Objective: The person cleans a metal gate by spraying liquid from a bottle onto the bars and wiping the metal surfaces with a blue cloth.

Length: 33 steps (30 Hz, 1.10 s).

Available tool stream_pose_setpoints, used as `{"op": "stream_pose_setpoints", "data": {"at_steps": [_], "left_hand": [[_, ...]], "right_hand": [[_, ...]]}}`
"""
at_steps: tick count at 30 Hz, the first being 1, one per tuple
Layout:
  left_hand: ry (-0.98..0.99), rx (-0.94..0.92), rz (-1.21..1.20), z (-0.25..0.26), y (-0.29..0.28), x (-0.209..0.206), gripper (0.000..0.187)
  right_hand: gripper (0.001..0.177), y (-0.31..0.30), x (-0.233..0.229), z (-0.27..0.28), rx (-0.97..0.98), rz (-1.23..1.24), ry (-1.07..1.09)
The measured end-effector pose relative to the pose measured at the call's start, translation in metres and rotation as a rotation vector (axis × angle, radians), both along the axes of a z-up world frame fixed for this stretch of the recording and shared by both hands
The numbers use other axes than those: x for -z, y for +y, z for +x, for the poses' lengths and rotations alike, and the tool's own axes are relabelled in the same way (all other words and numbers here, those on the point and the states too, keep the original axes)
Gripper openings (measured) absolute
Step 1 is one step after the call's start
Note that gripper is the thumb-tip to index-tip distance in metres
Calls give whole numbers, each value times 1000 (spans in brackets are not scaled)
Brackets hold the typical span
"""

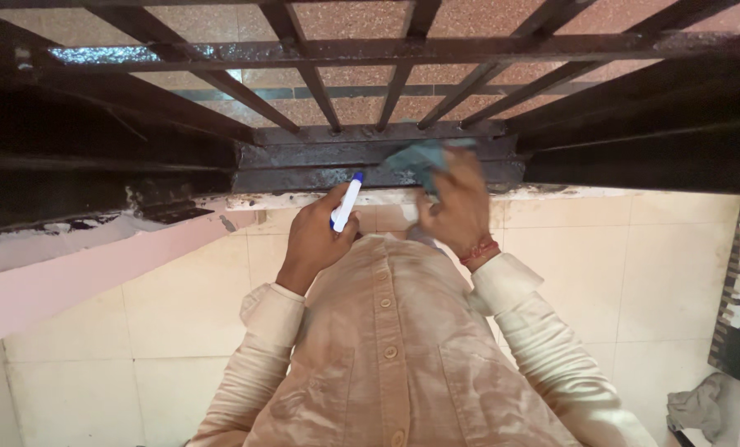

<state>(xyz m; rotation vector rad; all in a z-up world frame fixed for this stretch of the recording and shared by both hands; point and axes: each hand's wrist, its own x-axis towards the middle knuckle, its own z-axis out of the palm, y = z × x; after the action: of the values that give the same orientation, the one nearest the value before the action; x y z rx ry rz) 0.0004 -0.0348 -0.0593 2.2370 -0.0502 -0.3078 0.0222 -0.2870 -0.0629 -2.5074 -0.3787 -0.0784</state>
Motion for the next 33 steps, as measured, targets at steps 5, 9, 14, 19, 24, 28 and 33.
{"op": "stream_pose_setpoints", "data": {"at_steps": [5,9,14,19,24,28,33], "left_hand": [[-88,-34,-12,-9,15,10,49],[-11,-59,-19,-13,23,9,49],[11,-101,5,-16,34,6,48],[-34,-141,-20,-26,47,10,51],[26,-185,17,-33,56,12,49],[1,-203,-26,-39,63,10,49],[69,-236,19,-43,66,10,52]], "right_hand": [[58,0,21,0,217,-184,-22],[65,22,32,0,82,-169,-84],[64,69,20,2,-111,-28,-12],[49,111,11,18,-389,35,21],[44,113,9,22,-454,41,-5],[39,94,2,13,-250,-41,-7],[53,80,1,8,-68,-218,-30]]}}
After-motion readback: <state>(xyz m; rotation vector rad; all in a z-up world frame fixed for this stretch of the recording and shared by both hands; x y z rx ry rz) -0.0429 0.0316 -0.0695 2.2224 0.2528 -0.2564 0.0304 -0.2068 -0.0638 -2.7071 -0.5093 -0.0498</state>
